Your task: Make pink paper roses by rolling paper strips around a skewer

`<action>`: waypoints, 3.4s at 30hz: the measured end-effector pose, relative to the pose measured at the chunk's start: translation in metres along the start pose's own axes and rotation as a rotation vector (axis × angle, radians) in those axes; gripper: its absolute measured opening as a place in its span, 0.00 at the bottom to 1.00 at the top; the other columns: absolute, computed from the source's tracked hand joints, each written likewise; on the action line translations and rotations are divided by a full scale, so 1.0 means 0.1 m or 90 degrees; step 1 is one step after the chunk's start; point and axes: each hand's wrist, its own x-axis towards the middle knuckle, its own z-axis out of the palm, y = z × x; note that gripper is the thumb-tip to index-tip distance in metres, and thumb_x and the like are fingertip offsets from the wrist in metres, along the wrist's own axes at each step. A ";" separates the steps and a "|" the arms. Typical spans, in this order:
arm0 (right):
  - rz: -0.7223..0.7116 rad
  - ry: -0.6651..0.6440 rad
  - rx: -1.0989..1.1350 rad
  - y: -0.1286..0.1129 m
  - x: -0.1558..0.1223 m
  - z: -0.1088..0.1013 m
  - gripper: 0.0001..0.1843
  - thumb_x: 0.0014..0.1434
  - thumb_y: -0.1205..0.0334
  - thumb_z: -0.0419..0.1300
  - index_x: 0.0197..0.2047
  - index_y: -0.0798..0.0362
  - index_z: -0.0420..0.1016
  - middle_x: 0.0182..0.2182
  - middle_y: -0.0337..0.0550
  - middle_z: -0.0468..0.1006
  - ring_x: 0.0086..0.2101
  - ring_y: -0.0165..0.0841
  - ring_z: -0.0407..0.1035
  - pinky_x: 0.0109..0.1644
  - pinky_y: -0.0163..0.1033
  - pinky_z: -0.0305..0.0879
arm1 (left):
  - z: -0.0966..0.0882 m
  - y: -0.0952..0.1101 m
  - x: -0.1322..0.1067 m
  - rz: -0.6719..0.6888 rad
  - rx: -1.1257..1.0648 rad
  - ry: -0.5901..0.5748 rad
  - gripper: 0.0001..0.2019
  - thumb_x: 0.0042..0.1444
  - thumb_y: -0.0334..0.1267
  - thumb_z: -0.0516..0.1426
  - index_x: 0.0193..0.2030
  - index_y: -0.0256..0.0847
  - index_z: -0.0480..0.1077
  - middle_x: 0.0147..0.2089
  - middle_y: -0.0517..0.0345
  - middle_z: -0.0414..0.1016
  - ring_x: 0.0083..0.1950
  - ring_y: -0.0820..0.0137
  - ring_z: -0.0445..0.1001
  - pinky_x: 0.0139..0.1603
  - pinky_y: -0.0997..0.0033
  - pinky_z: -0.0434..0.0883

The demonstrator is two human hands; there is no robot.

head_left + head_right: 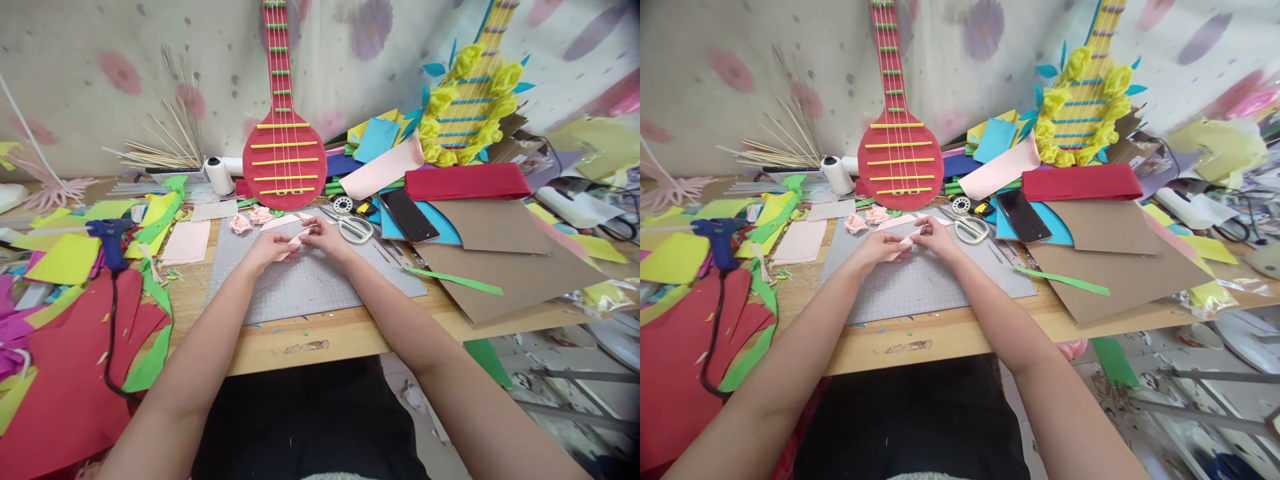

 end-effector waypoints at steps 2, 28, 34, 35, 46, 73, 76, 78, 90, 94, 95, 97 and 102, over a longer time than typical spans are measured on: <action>0.012 0.027 0.035 -0.01 0.00 0.02 0.22 0.37 0.63 0.66 0.36 0.51 0.62 0.21 0.29 0.70 0.23 0.24 0.66 0.32 0.35 0.64 | 0.04 -0.01 0.01 -0.012 -0.029 0.000 0.15 0.32 0.35 0.68 0.30 0.33 0.73 0.30 0.51 0.77 0.29 0.68 0.76 0.27 0.74 0.71; 0.021 0.078 0.074 0.00 -0.01 0.04 0.18 0.36 0.52 0.67 0.24 0.53 0.66 0.24 0.34 0.70 0.28 0.25 0.65 0.34 0.33 0.64 | 0.12 -0.16 0.09 0.047 -0.053 0.082 0.13 0.33 0.34 0.66 0.29 0.34 0.71 0.24 0.57 0.75 0.26 0.71 0.74 0.31 0.73 0.69; 0.010 0.137 -0.005 -0.02 -0.01 0.04 0.20 0.36 0.50 0.67 0.24 0.53 0.65 0.22 0.36 0.70 0.26 0.26 0.64 0.31 0.34 0.64 | 0.08 -0.20 0.10 0.118 0.057 0.122 0.10 0.37 0.35 0.64 0.30 0.38 0.73 0.25 0.58 0.76 0.27 0.71 0.73 0.31 0.73 0.67; 0.000 0.140 -0.017 -0.02 0.00 0.04 0.20 0.36 0.50 0.67 0.24 0.53 0.65 0.22 0.36 0.70 0.25 0.26 0.64 0.31 0.34 0.64 | 0.07 -0.19 0.09 0.143 0.108 0.141 0.10 0.38 0.36 0.64 0.31 0.38 0.74 0.26 0.58 0.76 0.27 0.71 0.73 0.31 0.74 0.66; -0.003 0.115 -0.033 -0.03 -0.01 0.02 0.16 0.37 0.50 0.66 0.23 0.53 0.70 0.20 0.34 0.68 0.23 0.24 0.59 0.31 0.35 0.61 | 0.05 -0.16 0.01 0.258 0.328 0.214 0.07 0.45 0.38 0.61 0.33 0.44 0.75 0.33 0.57 0.77 0.33 0.68 0.73 0.36 0.71 0.64; -0.020 0.155 -0.048 -0.03 0.02 -0.04 0.18 0.38 0.47 0.65 0.20 0.53 0.67 0.21 0.36 0.67 0.25 0.25 0.60 0.30 0.33 0.62 | 0.05 -0.26 0.14 0.125 0.089 0.080 0.12 0.36 0.37 0.64 0.31 0.37 0.74 0.26 0.56 0.77 0.26 0.72 0.73 0.27 0.75 0.66; -0.024 0.168 -0.017 -0.04 0.02 -0.03 0.18 0.41 0.46 0.62 0.24 0.53 0.69 0.25 0.37 0.70 0.27 0.25 0.63 0.32 0.33 0.63 | 0.07 -0.23 0.11 0.098 0.049 0.074 0.13 0.35 0.37 0.65 0.31 0.36 0.73 0.26 0.56 0.76 0.26 0.71 0.73 0.28 0.74 0.67; -0.020 0.165 0.030 -0.05 0.01 -0.03 0.18 0.43 0.46 0.62 0.28 0.52 0.69 0.29 0.38 0.72 0.29 0.25 0.65 0.34 0.33 0.64 | 0.08 -0.20 0.08 0.082 0.022 0.076 0.13 0.35 0.36 0.65 0.30 0.36 0.73 0.26 0.56 0.76 0.27 0.71 0.73 0.29 0.73 0.68; 0.008 0.110 0.075 0.00 0.00 0.02 0.22 0.34 0.59 0.69 0.33 0.52 0.65 0.23 0.33 0.73 0.27 0.27 0.68 0.38 0.38 0.67 | 0.16 -0.10 -0.02 0.013 -0.045 0.064 0.14 0.33 0.33 0.67 0.29 0.34 0.71 0.25 0.55 0.76 0.29 0.70 0.75 0.32 0.72 0.70; 0.009 0.115 0.114 -0.01 0.00 0.00 0.20 0.37 0.59 0.68 0.32 0.51 0.64 0.24 0.35 0.75 0.29 0.29 0.70 0.39 0.39 0.67 | 0.16 -0.09 -0.02 0.001 -0.044 0.059 0.12 0.35 0.31 0.66 0.30 0.33 0.72 0.25 0.54 0.76 0.28 0.70 0.75 0.30 0.73 0.70; 0.007 0.114 0.120 -0.01 0.00 0.00 0.19 0.38 0.60 0.68 0.32 0.51 0.64 0.24 0.35 0.75 0.30 0.29 0.71 0.40 0.39 0.67 | 0.17 -0.09 -0.02 0.001 -0.046 0.058 0.11 0.36 0.31 0.65 0.30 0.33 0.72 0.26 0.54 0.76 0.28 0.70 0.75 0.30 0.73 0.70; -0.001 0.109 0.122 -0.02 -0.01 0.00 0.16 0.40 0.60 0.66 0.31 0.51 0.64 0.23 0.35 0.75 0.31 0.29 0.71 0.41 0.40 0.67 | 0.17 -0.08 -0.02 0.001 -0.053 0.057 0.10 0.38 0.29 0.64 0.30 0.33 0.71 0.26 0.54 0.76 0.28 0.70 0.75 0.30 0.73 0.70; 0.001 0.115 0.093 -0.03 0.00 0.00 0.09 0.46 0.62 0.62 0.32 0.52 0.66 0.25 0.37 0.76 0.31 0.29 0.71 0.42 0.40 0.68 | 0.18 -0.07 -0.03 0.002 -0.058 0.062 0.11 0.36 0.30 0.65 0.29 0.32 0.71 0.26 0.53 0.76 0.29 0.70 0.75 0.30 0.73 0.71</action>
